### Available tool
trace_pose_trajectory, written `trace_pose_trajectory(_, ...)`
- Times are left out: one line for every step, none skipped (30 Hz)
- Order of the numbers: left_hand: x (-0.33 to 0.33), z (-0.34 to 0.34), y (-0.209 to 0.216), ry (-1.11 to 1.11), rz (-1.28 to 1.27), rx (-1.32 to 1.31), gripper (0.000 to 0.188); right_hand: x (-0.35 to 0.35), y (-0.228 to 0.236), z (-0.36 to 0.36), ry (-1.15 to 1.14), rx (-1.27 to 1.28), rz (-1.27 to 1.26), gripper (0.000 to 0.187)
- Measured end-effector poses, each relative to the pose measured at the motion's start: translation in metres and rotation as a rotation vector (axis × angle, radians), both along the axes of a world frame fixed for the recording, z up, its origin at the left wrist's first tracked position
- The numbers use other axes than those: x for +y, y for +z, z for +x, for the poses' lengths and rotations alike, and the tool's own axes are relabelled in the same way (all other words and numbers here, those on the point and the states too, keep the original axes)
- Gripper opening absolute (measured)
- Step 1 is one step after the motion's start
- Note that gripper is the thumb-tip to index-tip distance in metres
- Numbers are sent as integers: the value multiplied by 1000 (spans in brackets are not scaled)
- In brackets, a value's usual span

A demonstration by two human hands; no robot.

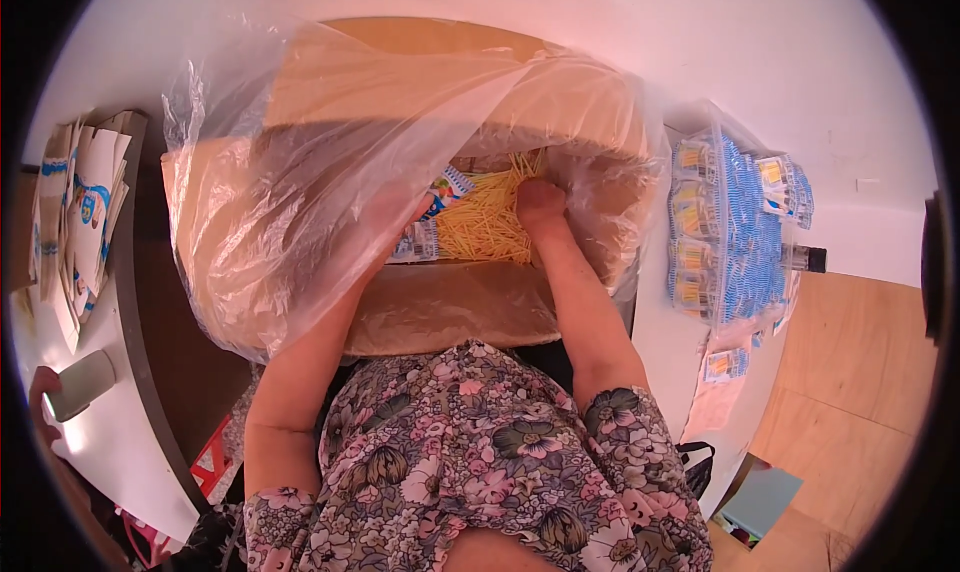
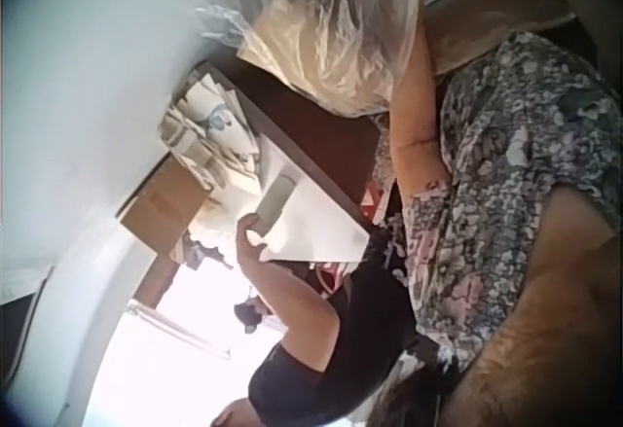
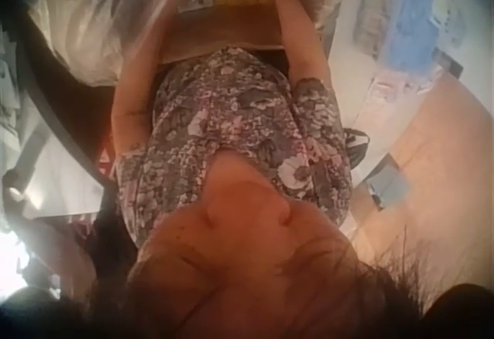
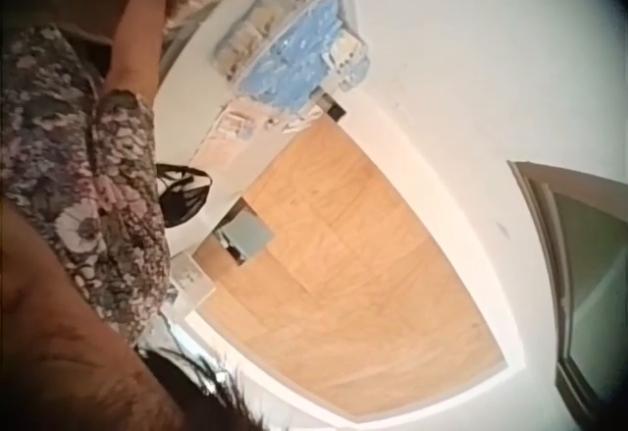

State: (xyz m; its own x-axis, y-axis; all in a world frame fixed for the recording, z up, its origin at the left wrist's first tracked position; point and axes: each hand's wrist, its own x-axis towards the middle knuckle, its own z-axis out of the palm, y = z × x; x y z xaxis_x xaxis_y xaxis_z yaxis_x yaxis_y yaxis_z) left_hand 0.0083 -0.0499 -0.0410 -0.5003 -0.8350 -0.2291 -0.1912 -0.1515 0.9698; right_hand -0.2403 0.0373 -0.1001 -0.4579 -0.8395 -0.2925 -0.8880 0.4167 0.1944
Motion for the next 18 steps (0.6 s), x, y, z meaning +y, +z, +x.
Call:
trace_pose_trajectory(2,-3,7,-3,0,3,34,0,-2,-3,16,14,41,15)
trace_pose_trajectory(6,-6,16,16,96,92,32,1,-4,-6,31,28,82,15)
trace_pose_trajectory(9,-8,21,33,195,180,29,5,-7,-6,27,32,83,15)
trace_pose_trajectory(8,-9,19,38,193,184,29,7,-9,-3,19,75,86,14)
trace_pose_trajectory(8,-10,14,-17,123,145,27,11,-12,-2,9,117,90,14)
trace_pose_trajectory(8,-6,6,-67,54,101,24,12,-8,3,18,114,91,14)
trace_pose_trajectory(8,-2,-4,-58,55,99,24,13,2,6,9,79,56,14)
trace_pose_trajectory(8,1,-16,-28,185,270,22,13,8,10,-1,43,24,13)
trace_pose_trajectory(8,0,-18,-12,313,445,21,15,8,9,-7,46,22,13)
trace_pose_trajectory(8,-1,-21,-20,314,447,21,17,8,9,8,66,-8,13)
trace_pose_trajectory(10,-2,-24,-30,342,434,20,21,7,7,23,87,-37,13)
trace_pose_trajectory(8,0,-24,-30,360,418,20,17,14,10,26,87,-43,13)
trace_pose_trajectory(7,0,-29,-29,354,418,20,16,21,12,-15,46,-64,15)
trace_pose_trajectory(6,0,-36,-72,100,241,20,15,28,14,-55,4,-84,19)
trace_pose_trajectory(5,-2,-36,-117,-156,63,20,15,33,14,-57,4,-92,19)
trace_pose_trajectory(4,-3,-35,-118,-163,63,20,14,37,14,-85,-79,-219,16)
trace_pose_trajectory(4,-3,-35,-106,-148,89,20,13,41,15,-110,-162,-346,13)
trace_pose_trajectory(4,-5,-32,-98,-131,117,19,13,41,16,-114,-159,-353,13)
